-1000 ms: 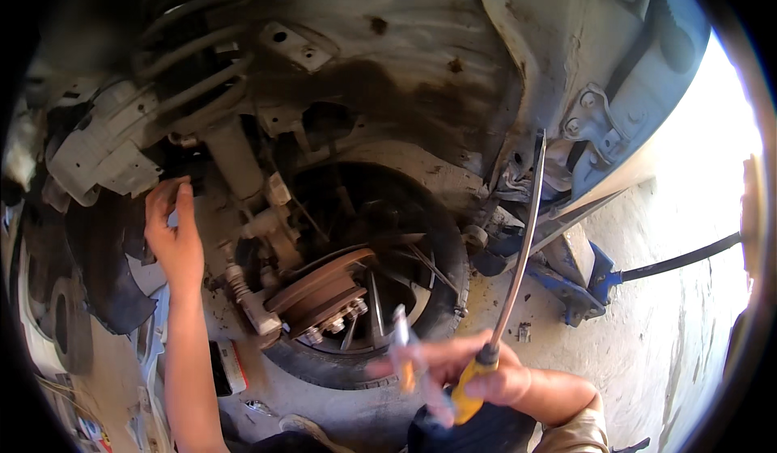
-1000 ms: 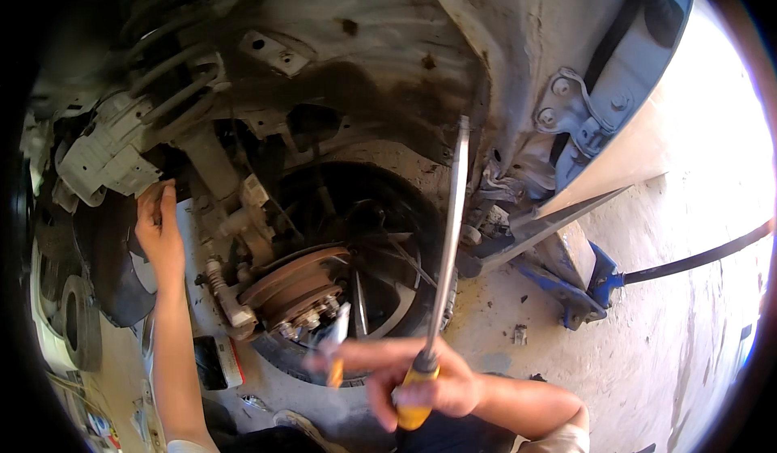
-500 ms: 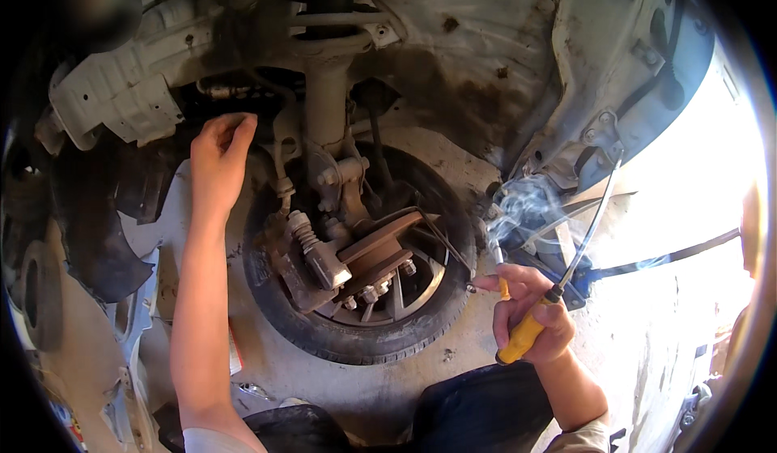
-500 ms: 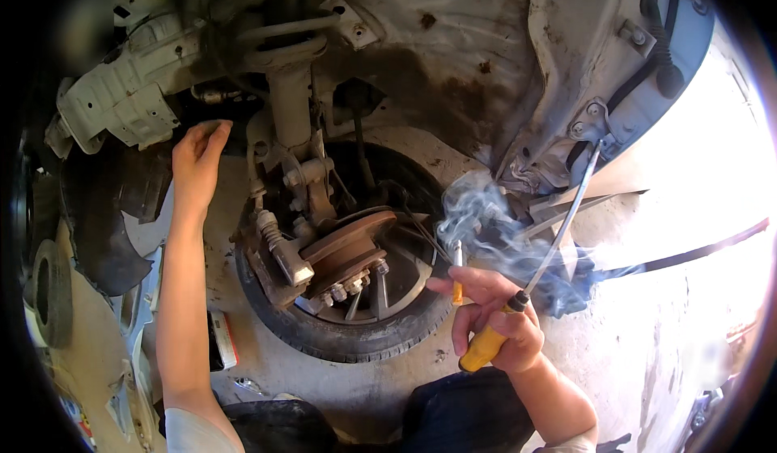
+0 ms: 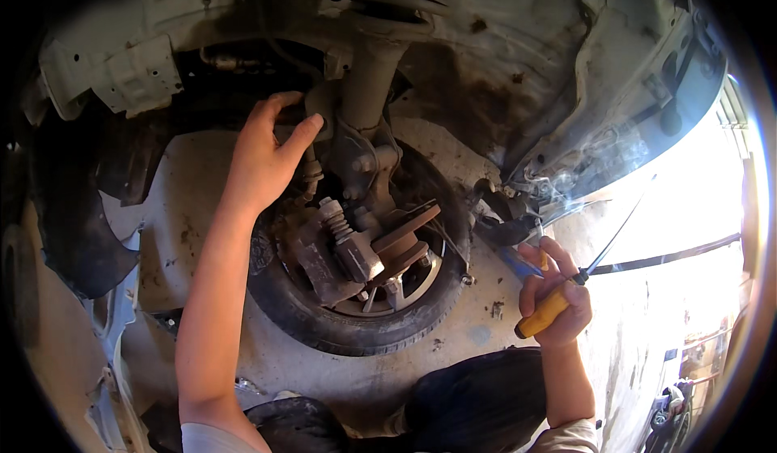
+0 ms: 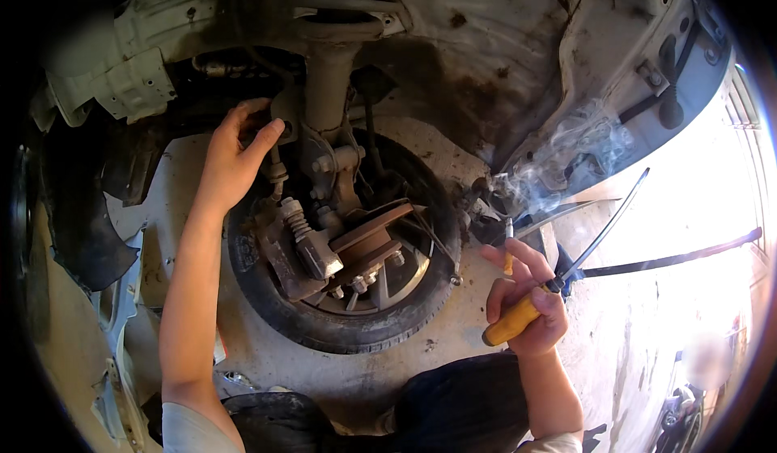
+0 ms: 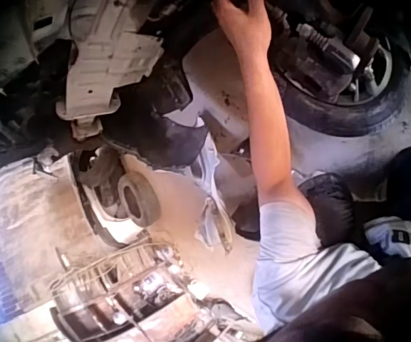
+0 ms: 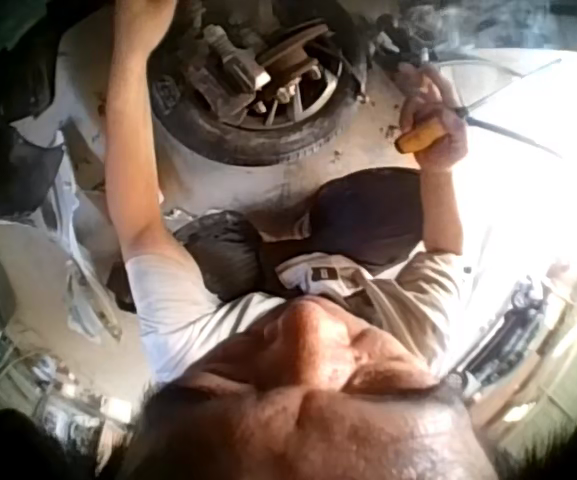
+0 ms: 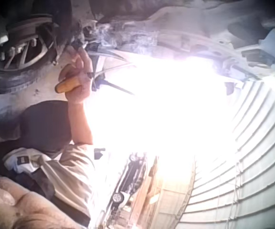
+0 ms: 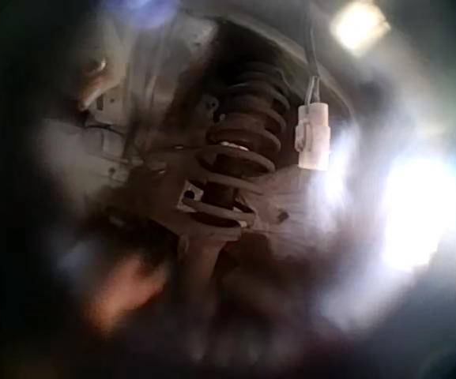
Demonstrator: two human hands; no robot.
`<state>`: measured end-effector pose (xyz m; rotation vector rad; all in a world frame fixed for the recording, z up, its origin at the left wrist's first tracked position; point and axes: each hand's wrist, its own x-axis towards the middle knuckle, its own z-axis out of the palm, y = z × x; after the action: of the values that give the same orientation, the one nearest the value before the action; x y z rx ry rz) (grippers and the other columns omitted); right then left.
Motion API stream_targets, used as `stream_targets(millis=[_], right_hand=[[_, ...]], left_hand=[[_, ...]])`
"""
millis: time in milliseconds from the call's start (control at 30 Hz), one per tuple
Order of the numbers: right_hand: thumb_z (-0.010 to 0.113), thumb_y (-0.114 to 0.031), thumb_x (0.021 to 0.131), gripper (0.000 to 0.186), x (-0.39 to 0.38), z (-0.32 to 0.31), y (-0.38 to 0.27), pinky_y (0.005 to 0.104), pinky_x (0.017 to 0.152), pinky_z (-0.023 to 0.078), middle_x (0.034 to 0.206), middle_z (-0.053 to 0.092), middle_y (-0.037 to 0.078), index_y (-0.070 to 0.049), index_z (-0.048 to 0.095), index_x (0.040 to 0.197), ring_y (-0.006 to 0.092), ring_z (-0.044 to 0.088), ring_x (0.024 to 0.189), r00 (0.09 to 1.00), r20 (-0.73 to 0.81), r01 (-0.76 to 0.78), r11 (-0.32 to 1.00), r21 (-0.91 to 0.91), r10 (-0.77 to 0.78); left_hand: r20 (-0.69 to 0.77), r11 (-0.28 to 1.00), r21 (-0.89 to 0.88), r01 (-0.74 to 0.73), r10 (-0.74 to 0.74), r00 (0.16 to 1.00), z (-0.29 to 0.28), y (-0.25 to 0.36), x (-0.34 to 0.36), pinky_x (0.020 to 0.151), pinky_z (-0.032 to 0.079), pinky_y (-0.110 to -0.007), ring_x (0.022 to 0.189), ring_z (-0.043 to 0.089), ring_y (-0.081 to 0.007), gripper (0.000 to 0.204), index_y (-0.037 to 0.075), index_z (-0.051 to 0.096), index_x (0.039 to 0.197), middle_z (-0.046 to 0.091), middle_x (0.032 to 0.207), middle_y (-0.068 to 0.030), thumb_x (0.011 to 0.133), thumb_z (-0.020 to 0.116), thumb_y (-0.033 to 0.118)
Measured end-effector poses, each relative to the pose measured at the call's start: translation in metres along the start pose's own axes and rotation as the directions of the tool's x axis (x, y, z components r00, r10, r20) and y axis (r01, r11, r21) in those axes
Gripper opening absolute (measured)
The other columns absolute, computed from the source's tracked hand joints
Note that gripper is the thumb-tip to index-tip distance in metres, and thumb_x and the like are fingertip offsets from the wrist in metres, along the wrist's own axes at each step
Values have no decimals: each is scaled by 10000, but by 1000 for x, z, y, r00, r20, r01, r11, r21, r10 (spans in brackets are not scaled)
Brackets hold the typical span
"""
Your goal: The person works on the front wheel assembly of a white car, using a wrench to loosen bolts on the brake caliper. They then use a screwdriver to pry and remove a plastic splash shield from the wheel well.
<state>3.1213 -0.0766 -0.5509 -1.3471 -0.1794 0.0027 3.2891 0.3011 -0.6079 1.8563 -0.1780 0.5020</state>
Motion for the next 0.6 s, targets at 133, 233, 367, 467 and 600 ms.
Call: stream_targets(millis=[133, 233, 367, 467, 600], right_hand=[[529, -381, 837, 741, -4, 3, 2, 265, 562, 495, 1341, 543, 298, 44, 410, 1432, 244, 596, 578, 1000, -7, 18, 1000, 18, -18], [522, -386, 842, 746, -6, 6, 4, 262, 559, 492, 1332, 545, 301, 52, 402, 1434, 242, 594, 572, 999, -11, 49, 998, 26, -49], [519, -388, 841, 751, -3, 10, 3, 263, 558, 491, 1330, 547, 298, 61, 398, 1430, 243, 593, 572, 997, -14, 77, 996, 38, -77], [517, -385, 836, 744, 2, 10, 5, 265, 559, 490, 1328, 544, 301, 63, 404, 1420, 246, 593, 573, 997, 10, 77, 996, 48, -78], [521, -378, 830, 729, 4, 3, 8, 277, 578, 497, 1318, 544, 306, 61, 420, 1403, 253, 595, 581, 996, 29, 81, 996, 34, -82]], left_hand=[[2, 998, 66, -21, 21, 1000, 1, -1, -1, 955, 466, -330, 1105, 616, -215, 510, -38, 553, 1307, 652, 1186, -159, 938, 681, 290], [14, 993, 107, -46, 45, 999, -1, -3, 1, 962, 465, -335, 1118, 615, -233, 506, -42, 550, 1311, 644, 1209, -167, 939, 675, 278], [22, 982, 176, -61, 58, 998, -8, 10, 1, 945, 474, -332, 1105, 618, -242, 443, -34, 572, 1296, 640, 1207, -149, 943, 659, 218], [44, 977, 195, -86, 79, 996, -11, 13, 0, 900, 498, -348, 1108, 621, -271, 396, 4, 604, 1273, 626, 1224, -151, 922, 658, 178], [83, 983, 176, -57, 43, 996, -10, 18, -1, 865, 514, -350, 1057, 639, -275, 392, 41, 618, 1276, 632, 1217, -153, 901, 666, 144]])
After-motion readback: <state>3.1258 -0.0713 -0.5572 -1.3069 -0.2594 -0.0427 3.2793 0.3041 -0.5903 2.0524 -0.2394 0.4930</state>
